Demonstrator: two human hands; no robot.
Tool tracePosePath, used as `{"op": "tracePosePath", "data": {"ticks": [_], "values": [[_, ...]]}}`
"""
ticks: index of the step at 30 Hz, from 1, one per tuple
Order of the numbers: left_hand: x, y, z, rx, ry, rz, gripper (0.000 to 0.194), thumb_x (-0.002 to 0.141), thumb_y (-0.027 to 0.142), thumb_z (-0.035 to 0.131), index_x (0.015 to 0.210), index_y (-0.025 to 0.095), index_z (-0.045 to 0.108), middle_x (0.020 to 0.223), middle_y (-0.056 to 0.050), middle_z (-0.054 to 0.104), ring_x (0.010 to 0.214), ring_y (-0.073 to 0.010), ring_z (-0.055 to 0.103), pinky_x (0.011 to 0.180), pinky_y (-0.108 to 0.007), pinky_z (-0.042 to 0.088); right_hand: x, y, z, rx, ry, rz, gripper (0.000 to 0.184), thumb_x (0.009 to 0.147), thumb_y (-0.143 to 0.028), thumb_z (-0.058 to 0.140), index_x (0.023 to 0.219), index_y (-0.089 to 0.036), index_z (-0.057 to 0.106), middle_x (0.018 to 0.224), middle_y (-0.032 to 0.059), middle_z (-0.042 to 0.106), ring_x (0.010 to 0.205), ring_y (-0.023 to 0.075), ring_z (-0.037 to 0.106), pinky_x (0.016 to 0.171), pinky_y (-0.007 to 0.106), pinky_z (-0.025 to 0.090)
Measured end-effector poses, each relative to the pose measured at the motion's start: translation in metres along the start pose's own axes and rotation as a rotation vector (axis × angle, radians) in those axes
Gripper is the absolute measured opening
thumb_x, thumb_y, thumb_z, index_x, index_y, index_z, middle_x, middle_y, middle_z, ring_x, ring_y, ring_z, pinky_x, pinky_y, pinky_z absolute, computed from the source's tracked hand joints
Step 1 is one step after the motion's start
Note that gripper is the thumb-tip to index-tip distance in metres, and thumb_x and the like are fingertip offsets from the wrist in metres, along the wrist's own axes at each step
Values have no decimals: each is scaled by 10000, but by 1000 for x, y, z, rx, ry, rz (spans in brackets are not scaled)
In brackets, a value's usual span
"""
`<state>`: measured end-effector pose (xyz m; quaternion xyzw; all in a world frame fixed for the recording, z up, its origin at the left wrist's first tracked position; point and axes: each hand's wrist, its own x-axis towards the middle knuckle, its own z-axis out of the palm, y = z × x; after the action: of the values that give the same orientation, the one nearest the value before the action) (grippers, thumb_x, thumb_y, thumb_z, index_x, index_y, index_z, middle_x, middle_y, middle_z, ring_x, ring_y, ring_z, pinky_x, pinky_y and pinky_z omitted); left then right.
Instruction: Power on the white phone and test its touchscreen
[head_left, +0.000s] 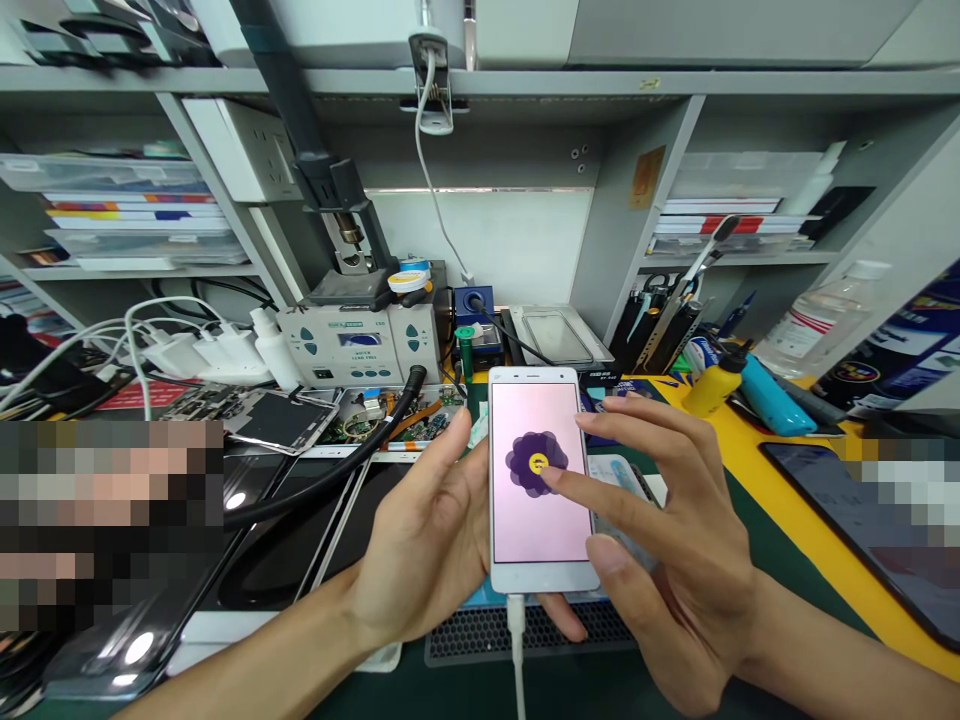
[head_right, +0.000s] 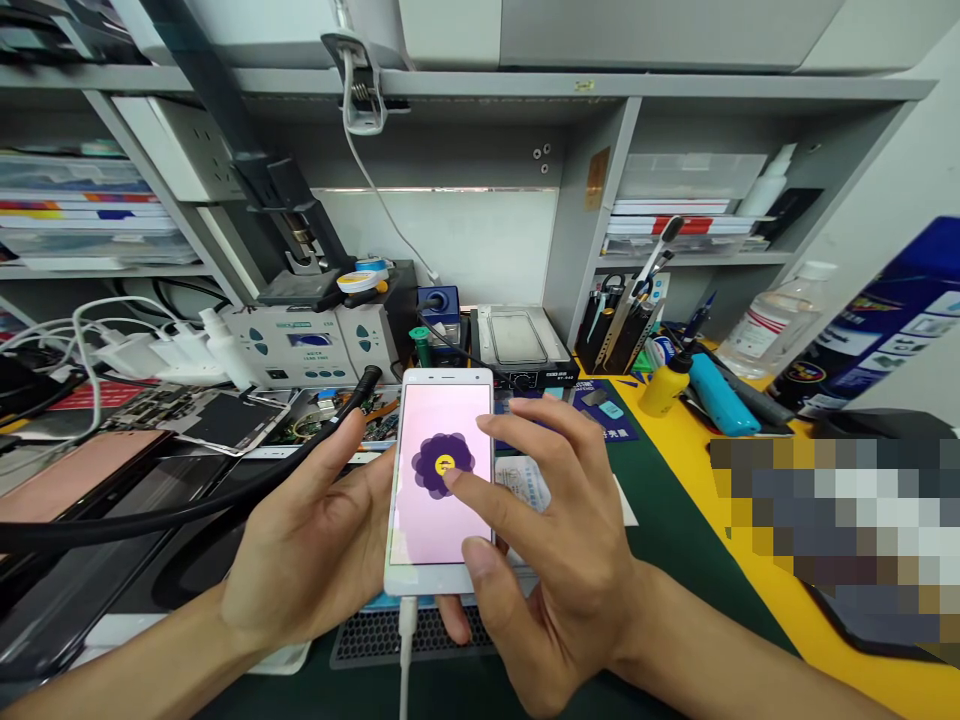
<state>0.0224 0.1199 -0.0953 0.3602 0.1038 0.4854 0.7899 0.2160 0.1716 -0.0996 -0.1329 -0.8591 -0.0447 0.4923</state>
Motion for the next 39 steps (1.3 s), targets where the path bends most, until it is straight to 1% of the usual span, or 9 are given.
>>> {"op": "tracePosePath", "data": {"ticks": [10, 15, 21, 25, 31, 34, 36, 39], "values": [[-3, -2, -2, -4, 18, -4, 707, 1011, 599, 133, 1560, 205, 342, 1336, -224, 599, 1028, -358, 672, 709, -497, 585, -1, 0, 0, 7, -9, -11, 358, 746, -145, 528, 1031, -90, 737, 1245, 187, 584, 1252, 360, 508, 1011, 594, 404], [-2, -2, -3, -8, 23, -7, 705, 1010, 602, 141, 1568, 211, 324, 1344, -220, 596, 1072, -365, 658, 722, -492, 585, 0, 1, 0, 15, 5, -16, 333, 739, -146, 530, 997, -103, 737, 1232, 184, 588, 1237, 359, 514, 1001, 599, 406], [-1, 0, -2, -13, 39, -9, 696, 1010, 601, 162, 1578, 222, 297, 1353, -221, 590, 1105, -374, 643, 719, -487, 588, -2, 2, 1, 32, -33, -58, 408, 729, -170, 552, 1096, -116, 723, 1300, 187, 564, 1258, 383, 485, 993, 627, 397], [-1, 0, -1, 0, 41, -6, 697, 1010, 597, 178, 1574, 208, 307, 1352, -224, 588, 1109, -377, 641, 708, -479, 592, -2, 3, 2, 37, -39, -51, 421, 739, -178, 545, 1117, -118, 720, 1316, 187, 555, 1270, 390, 471, 1004, 642, 385], [-2, -1, 2, 31, 76, 4, 703, 1011, 598, 194, 1562, 186, 338, 1336, -208, 602, 1100, -346, 648, 763, -455, 585, -2, 2, 2, 28, -91, -40, 439, 760, -214, 546, 1159, -131, 710, 1360, 185, 521, 1306, 401, 438, 1035, 665, 356], [-2, 0, 3, 31, 91, 7, 704, 1010, 598, 201, 1558, 180, 347, 1317, -208, 613, 1084, -340, 655, 761, -449, 585, -1, 2, 2, 21, -110, -39, 461, 774, -228, 534, 1198, -137, 689, 1396, 183, 490, 1334, 405, 418, 1050, 667, 342], [-1, 0, 2, 22, 89, 6, 703, 1011, 595, 198, 1556, 179, 349, 1298, -212, 623, 1063, -341, 664, 745, -453, 587, -1, 2, 1, 16, -92, -35, 488, 777, -239, 525, 1229, -127, 667, 1404, 188, 479, 1344, 405, 414, 1063, 663, 335], [-1, -1, 0, 6, 56, -6, 697, 1011, 594, 176, 1554, 193, 349, 1257, -216, 644, 1009, -343, 683, 717, -478, 587, -1, 2, 1, 11, -47, -11, 494, 770, -229, 522, 1228, -93, 648, 1366, 203, 496, 1333, 400, 430, 1067, 651, 340]]}}
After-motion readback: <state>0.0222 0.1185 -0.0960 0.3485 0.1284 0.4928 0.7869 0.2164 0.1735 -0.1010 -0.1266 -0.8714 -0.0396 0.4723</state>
